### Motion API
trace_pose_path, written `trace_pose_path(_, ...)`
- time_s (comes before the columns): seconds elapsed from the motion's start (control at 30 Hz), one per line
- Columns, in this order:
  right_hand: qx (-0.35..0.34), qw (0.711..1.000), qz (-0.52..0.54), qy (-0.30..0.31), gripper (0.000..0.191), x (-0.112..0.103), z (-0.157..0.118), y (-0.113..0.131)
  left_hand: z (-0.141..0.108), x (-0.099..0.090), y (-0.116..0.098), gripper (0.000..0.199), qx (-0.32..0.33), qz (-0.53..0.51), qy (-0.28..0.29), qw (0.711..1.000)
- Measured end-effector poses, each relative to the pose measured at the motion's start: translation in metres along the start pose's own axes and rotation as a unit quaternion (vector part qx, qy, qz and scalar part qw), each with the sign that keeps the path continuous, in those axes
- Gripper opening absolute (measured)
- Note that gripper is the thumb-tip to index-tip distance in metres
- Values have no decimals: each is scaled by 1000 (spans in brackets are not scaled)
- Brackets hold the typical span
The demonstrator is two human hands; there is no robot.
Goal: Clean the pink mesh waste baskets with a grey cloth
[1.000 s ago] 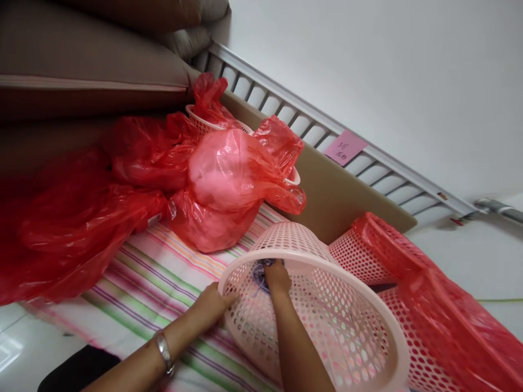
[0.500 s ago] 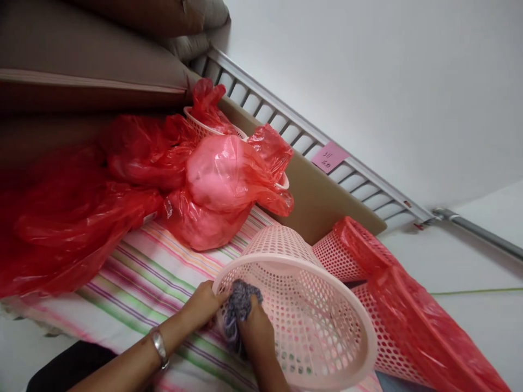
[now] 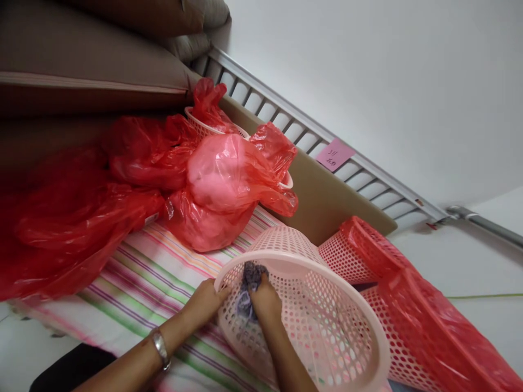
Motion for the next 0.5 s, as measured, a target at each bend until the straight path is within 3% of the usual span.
trace_pose_path(0.23,69,997,7,-16,49,-8,59,-14,1,-1,-2,41,-11,-8,-2,1000)
trace_pose_path(0.5,68,997,16,-12,49,-2,58,-20,-5,3,3,26,-16,-37,41,998)
Point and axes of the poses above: each hand's wrist, its own z-axis towards the middle knuckle, its own x-axis out of the palm, y = z × x, the point moved 1 cm from there along z, towards the middle knuckle, and after that the axes turned 12 degrees about -x, right-handed, at the moved point
